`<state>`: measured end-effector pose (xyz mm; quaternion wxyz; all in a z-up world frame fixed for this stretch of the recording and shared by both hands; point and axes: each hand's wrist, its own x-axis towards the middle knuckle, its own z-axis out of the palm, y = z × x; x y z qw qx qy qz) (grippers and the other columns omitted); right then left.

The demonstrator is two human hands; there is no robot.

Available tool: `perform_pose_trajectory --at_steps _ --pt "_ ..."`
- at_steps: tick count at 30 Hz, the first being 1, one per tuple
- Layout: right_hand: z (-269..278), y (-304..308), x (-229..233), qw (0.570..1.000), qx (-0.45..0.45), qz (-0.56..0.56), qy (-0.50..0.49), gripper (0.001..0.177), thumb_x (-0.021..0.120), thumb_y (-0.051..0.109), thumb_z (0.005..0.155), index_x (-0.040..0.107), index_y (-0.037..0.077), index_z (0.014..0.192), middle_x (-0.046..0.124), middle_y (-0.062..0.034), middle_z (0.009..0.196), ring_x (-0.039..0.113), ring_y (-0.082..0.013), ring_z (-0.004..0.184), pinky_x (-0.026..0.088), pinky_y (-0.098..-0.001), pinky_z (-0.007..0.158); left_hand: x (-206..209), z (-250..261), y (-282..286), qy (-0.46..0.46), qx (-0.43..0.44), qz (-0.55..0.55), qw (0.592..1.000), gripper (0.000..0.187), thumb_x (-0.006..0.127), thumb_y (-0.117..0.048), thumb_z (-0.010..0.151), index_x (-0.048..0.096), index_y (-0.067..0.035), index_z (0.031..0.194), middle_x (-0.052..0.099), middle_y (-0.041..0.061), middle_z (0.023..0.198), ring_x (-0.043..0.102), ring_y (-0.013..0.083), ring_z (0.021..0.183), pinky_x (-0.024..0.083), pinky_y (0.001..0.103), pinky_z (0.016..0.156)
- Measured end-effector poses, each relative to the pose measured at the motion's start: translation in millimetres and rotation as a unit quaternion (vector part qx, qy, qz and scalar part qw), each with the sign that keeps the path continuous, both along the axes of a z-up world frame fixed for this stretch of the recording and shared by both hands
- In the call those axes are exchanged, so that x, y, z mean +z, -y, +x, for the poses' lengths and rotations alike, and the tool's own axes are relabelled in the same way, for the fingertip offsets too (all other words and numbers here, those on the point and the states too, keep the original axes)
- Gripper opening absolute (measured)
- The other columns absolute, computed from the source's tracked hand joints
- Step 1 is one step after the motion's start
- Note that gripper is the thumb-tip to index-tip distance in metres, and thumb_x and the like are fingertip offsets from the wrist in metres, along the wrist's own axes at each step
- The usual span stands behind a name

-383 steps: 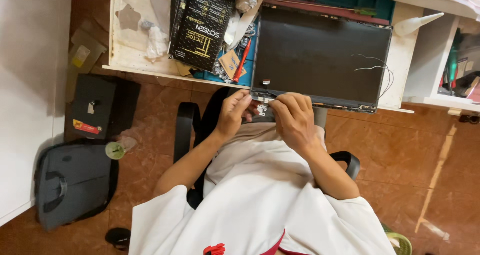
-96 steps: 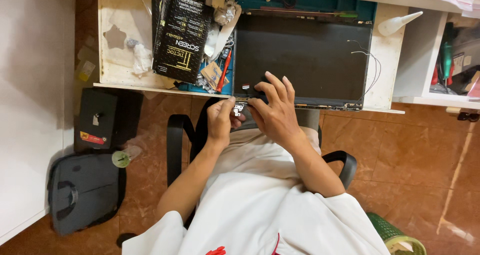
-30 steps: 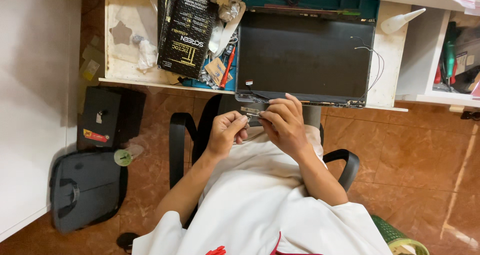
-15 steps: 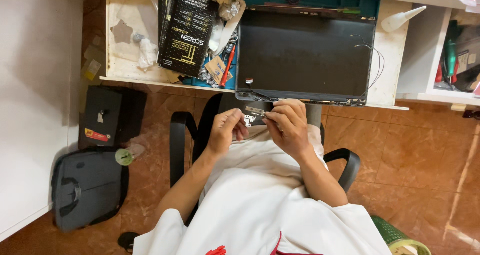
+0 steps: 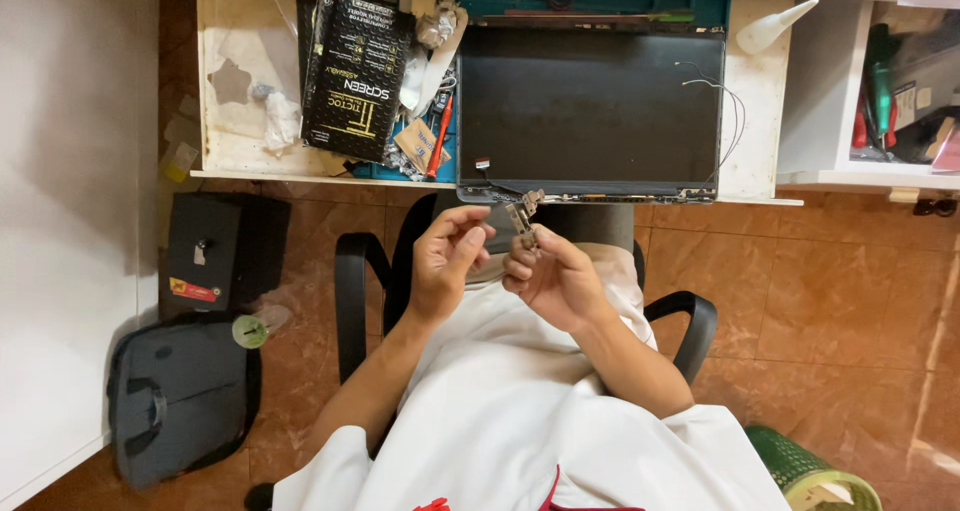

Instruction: The person removes the laptop screen assembly from the main body, then detaches a small component from the screen's bottom edge. They clean the component with a white cloth and reattach it to the screen. Finally, they use a green tool to work on a small part held in their hands.

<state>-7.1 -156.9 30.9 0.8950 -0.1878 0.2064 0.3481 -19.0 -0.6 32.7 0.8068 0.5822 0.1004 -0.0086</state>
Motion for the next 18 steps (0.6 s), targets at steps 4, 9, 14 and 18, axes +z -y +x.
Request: perform_pose_trajectory --at_steps 4,9,14,18 --pt "-7 -5 0 1.000 0.019 0.007 -0.010 0.015 0.047 0.024 0.091 0.044 0.011 0.083 0.038 -0.0007 0.069 0.045 -0.0138 0.064 0.035 -0.0275 0.060 8 3 7 0.060 -0.011 0.026 0.998 0.030 0.055 -0.007 0.086 0.057 0.001 0.115 0.062 0.014 0.090 0.059 0.0116 0.064 0.049 0.018 0.051" --pt "-12 -5 10 0.998 0.027 0.015 -0.058 0.023 0.047 0.027 0.091 0.049 0.008 0.080 0.046 -0.0013 0.068 0.050 -0.0146 0.063 0.038 -0.0294 0.061 4 3 13 0.102 -0.014 0.033 0.994 0.034 0.058 0.002 0.083 0.057 0.004 0.117 0.057 0.013 0.092 0.059 0.0128 0.062 0.052 0.020 0.053" --pt "-15 -1 5 0.998 0.038 0.030 -0.040 0.022 0.044 0.028 0.092 0.048 0.010 0.081 0.043 -0.0014 0.066 0.048 -0.0158 0.061 0.040 -0.0304 0.062 5 -1 15 0.069 -0.016 0.027 0.997 0.036 0.060 -0.001 0.083 0.056 0.003 0.118 0.059 0.012 0.088 0.058 0.0112 0.064 0.052 0.021 0.055" --pt "-16 1 4 0.998 0.032 0.043 -0.036 0.023 0.043 0.027 0.092 0.049 0.008 0.081 0.043 -0.0023 0.065 0.048 -0.0164 0.060 0.041 -0.0309 0.063 3 -2 16 0.051 -0.021 0.000 0.998 0.037 0.060 0.000 0.082 0.055 0.004 0.118 0.060 0.012 0.087 0.059 0.0113 0.064 0.053 0.021 0.055"
